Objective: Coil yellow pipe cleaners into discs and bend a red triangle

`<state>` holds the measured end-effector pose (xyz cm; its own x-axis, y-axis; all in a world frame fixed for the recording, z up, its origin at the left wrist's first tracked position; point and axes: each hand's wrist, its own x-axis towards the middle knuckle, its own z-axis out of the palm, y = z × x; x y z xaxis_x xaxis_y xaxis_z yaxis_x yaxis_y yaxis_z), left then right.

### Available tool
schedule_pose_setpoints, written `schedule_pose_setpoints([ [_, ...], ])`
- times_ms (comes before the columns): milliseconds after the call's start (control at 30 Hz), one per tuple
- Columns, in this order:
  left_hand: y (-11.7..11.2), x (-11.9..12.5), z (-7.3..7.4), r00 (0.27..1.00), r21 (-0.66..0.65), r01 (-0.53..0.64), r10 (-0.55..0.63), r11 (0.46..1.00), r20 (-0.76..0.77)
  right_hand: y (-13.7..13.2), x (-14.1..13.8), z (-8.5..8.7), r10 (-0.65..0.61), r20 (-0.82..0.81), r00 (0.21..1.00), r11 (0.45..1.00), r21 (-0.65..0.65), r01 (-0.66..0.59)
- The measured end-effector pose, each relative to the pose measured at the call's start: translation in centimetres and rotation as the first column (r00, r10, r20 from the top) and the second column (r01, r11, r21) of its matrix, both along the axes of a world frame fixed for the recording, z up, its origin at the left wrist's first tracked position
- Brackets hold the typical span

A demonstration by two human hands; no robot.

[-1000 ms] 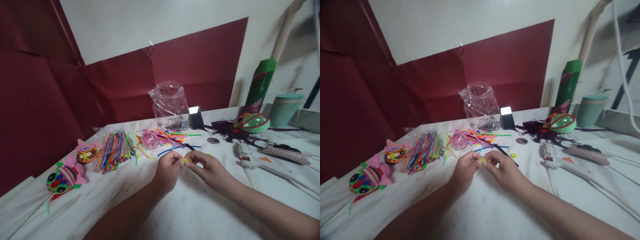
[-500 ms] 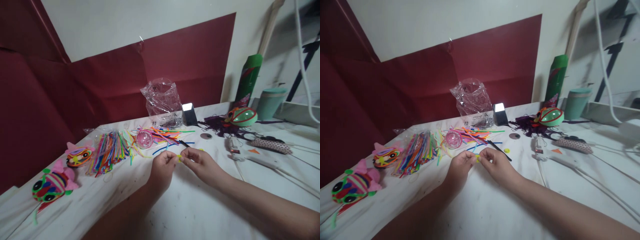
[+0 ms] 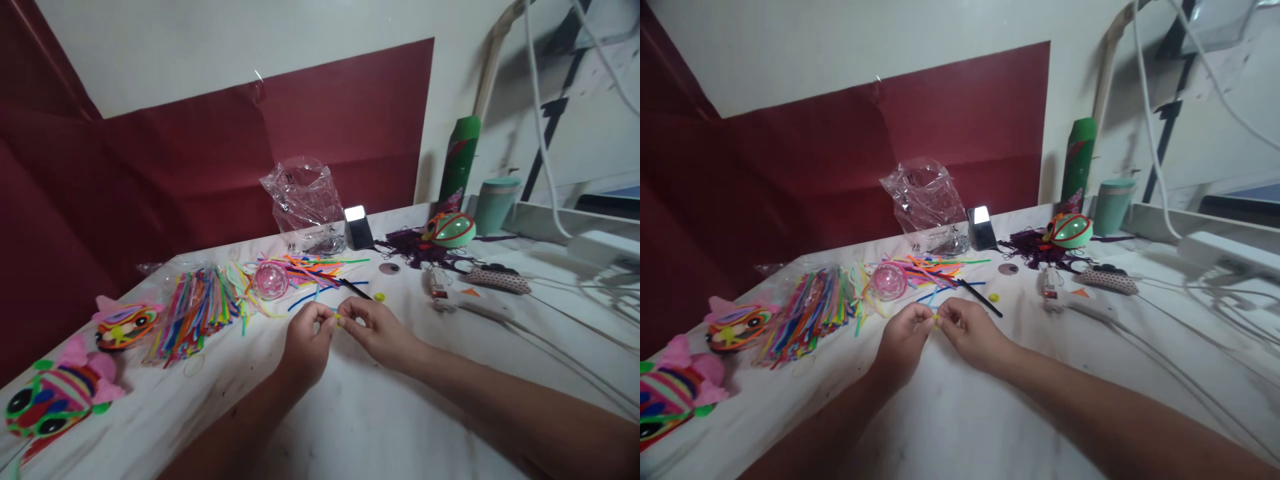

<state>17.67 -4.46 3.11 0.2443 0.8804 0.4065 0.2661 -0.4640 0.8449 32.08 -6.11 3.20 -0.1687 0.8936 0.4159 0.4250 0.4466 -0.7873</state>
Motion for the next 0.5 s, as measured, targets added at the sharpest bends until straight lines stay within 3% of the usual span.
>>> schedule_pose_setpoints([
  [500,0.8,0.0,-2.1,0.992,-0.039,0.05,-0.045,0.998,0.114,0.1,-0.3,-0.9,-0.071,0.062,0.996,0.996,0.068,0.066],
])
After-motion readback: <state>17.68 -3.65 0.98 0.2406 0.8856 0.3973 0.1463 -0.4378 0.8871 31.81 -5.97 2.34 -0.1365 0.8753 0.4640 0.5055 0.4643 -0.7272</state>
